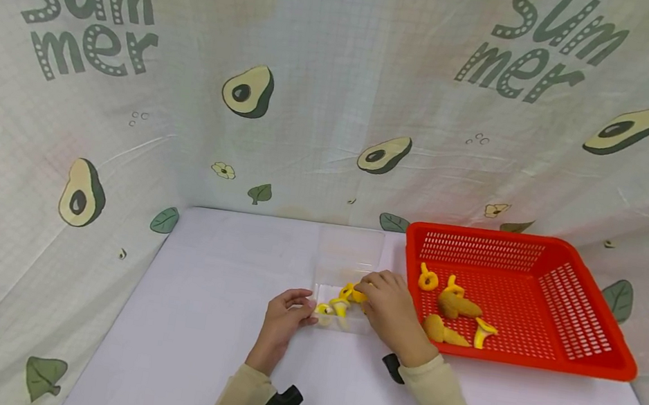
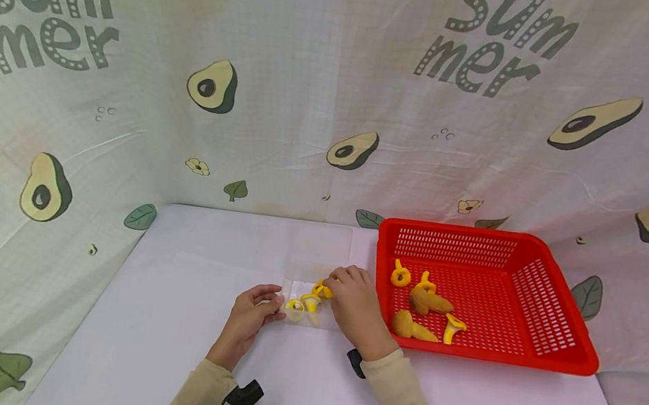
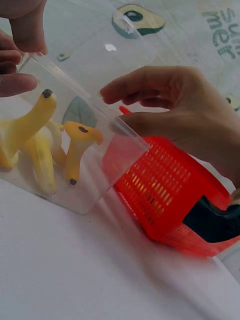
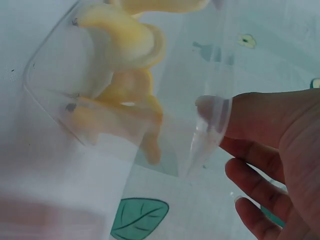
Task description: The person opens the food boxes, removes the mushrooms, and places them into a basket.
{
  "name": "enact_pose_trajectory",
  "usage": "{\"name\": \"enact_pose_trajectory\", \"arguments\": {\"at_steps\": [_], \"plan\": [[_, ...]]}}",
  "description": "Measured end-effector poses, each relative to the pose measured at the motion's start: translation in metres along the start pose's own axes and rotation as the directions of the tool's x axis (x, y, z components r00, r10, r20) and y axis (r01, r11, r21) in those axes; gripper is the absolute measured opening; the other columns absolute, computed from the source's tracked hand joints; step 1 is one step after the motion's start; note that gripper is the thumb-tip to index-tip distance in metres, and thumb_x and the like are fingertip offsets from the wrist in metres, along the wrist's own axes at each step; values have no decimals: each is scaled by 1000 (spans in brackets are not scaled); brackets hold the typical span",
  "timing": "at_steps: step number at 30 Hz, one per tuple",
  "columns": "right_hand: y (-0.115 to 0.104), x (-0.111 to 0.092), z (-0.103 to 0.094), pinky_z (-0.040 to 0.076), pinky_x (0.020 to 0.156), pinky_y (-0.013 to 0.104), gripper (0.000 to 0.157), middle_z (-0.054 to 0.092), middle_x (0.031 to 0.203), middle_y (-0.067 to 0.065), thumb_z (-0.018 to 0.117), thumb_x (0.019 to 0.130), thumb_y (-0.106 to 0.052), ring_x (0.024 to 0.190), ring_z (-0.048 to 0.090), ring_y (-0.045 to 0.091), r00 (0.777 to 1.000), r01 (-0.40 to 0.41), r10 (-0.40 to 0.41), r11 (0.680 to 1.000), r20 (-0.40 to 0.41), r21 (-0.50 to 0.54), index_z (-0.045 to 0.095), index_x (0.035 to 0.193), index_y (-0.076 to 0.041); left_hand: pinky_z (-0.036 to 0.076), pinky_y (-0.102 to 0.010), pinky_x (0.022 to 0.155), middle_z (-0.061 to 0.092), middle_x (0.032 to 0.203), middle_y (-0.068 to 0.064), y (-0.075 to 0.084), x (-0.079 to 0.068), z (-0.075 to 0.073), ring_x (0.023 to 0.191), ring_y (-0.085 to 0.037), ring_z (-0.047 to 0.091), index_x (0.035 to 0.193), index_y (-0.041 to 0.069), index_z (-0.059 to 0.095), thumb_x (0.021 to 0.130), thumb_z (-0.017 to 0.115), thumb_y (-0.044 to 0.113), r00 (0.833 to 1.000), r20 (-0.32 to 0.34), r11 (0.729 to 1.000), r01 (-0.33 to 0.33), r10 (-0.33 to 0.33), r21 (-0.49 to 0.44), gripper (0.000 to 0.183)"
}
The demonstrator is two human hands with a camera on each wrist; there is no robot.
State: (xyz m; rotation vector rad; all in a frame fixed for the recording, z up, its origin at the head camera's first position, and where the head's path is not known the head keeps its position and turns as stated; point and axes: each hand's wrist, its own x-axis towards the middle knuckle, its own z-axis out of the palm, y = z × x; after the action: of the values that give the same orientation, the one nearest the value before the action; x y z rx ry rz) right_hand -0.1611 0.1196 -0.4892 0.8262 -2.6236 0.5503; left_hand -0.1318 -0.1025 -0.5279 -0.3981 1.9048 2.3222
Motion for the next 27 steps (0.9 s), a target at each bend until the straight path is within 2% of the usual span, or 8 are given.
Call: {"name": "enact_pose_trajectory", "arguments": {"at_steps": [9, 14, 21, 27], "plan": [[3, 9, 14, 52, 101, 49, 21, 73, 102, 7, 84, 82, 6, 102, 62, 30, 999, 31, -29, 998, 45, -55, 82, 97, -8, 65, -27, 72, 57, 99, -8, 0, 0, 0, 77, -14, 61, 131, -17, 58, 98, 69, -6, 1000, 6, 1000, 2, -2, 2, 36], [3, 15, 17, 54, 101, 46, 17, 74, 102, 7, 87, 83, -1, 101, 62, 29, 994, 17, -7, 995, 105, -100, 83, 97, -9, 65, -26, 72, 57, 98, -7, 1, -1, 0, 76, -13, 62, 131, -17, 58, 98, 69, -6, 1000, -1, 1000, 8, -8, -2, 36], [2, 22, 20, 53, 93, 42, 11, 74, 94, 4, 86, 85, -5, 94, 59, 27, 986, 22, 9, 983, 168, -180, 84, 94, -11, 66, -28, 73, 58, 101, -10, 1, 1, 0, 76, -14, 62, 131, -16, 59, 99, 68, -6, 1000, -4, 1000, 22, -22, 9, 36], [0, 25, 20, 51, 88, 43, 18, 72, 92, 5, 89, 80, -2, 90, 56, 28, 979, 6, 35, 979, 201, -202, 84, 93, -12, 65, -27, 72, 58, 102, -12, 1, 0, 1, 74, -14, 62, 131, -16, 59, 99, 67, -6, 1000, -13, 1000, 24, -24, 15, 34]]}}
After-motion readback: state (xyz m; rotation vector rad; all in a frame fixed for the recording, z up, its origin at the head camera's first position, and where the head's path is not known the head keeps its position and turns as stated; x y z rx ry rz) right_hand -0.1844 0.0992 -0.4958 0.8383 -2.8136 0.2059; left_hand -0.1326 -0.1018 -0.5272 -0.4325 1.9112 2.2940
